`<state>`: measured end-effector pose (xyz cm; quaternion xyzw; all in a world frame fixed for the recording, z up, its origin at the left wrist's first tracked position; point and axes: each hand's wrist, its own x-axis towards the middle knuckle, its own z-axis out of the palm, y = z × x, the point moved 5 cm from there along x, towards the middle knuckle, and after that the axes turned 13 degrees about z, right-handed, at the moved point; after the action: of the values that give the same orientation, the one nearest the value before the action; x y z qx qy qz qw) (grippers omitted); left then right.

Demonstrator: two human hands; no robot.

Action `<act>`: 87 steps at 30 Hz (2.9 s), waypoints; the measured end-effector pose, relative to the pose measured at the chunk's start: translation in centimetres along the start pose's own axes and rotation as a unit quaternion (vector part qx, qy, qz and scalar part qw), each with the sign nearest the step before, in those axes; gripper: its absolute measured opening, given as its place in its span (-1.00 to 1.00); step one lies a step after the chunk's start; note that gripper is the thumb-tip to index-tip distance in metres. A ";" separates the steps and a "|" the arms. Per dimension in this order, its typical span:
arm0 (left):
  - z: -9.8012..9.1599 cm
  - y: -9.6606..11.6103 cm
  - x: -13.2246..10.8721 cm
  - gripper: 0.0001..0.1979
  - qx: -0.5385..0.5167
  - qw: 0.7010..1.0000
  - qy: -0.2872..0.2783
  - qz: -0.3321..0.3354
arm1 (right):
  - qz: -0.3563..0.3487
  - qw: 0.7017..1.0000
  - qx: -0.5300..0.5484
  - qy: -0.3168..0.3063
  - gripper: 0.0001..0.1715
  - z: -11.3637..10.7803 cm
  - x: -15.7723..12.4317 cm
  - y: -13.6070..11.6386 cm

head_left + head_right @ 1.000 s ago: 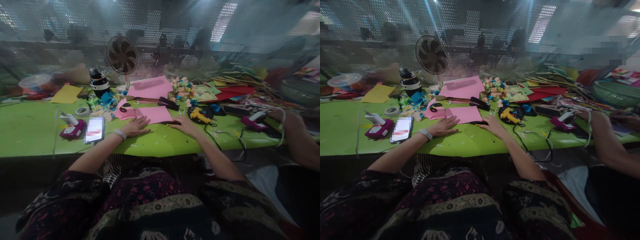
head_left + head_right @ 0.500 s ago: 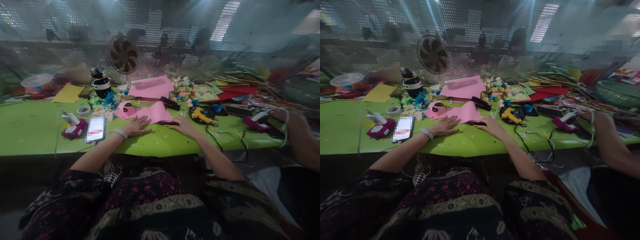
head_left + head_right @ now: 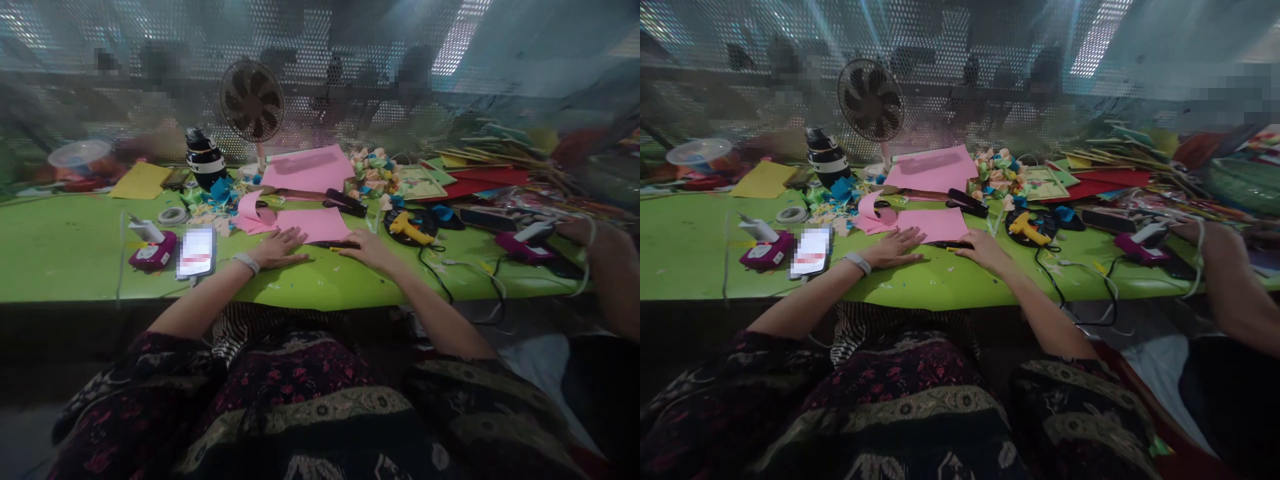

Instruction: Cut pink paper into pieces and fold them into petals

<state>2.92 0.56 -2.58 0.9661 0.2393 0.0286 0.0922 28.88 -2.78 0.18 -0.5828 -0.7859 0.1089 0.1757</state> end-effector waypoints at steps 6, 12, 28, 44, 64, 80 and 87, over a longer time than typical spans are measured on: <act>-0.7 -0.2 -0.2 -0.21 -0.026 0.999 0.026 0.014 | -0.004 1.000 0.006 -0.007 -0.64 -0.4 -0.6 -0.1; -2.7 -3.7 -1.2 -0.56 -0.061 0.986 0.152 -0.037 | -0.013 1.000 0.007 -0.016 -0.63 -0.4 -0.7 -0.2; -2.3 -5.1 -1.2 -0.71 -0.107 0.977 0.181 -0.018 | -0.021 0.999 0.015 -0.022 -0.64 0.7 0.0 -1.1; -2.1 -6.0 -1.0 -0.69 -0.147 0.974 0.172 -0.013 | -0.015 1.000 0.000 -0.020 -0.61 1.5 0.9 -3.1; -2.4 -3.5 -1.2 -0.64 -0.063 0.985 0.162 -0.024 | 0.093 0.990 0.013 0.102 -0.55 -3.2 -0.2 4.2; -3.2 -1.6 -2.2 -0.47 -0.011 0.970 0.134 -0.205 | 0.050 0.993 -0.091 0.047 -0.69 -3.9 7.0 -3.8; -2.5 -1.8 -1.9 -0.47 -0.011 0.973 0.112 -0.204 | -0.005 0.995 -0.068 -0.071 -0.73 1.9 15.0 -13.9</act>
<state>0.16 1.68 -0.52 0.8866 0.4398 0.1193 0.0790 12.05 7.53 5.91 -0.5803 -0.8048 0.0953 0.0804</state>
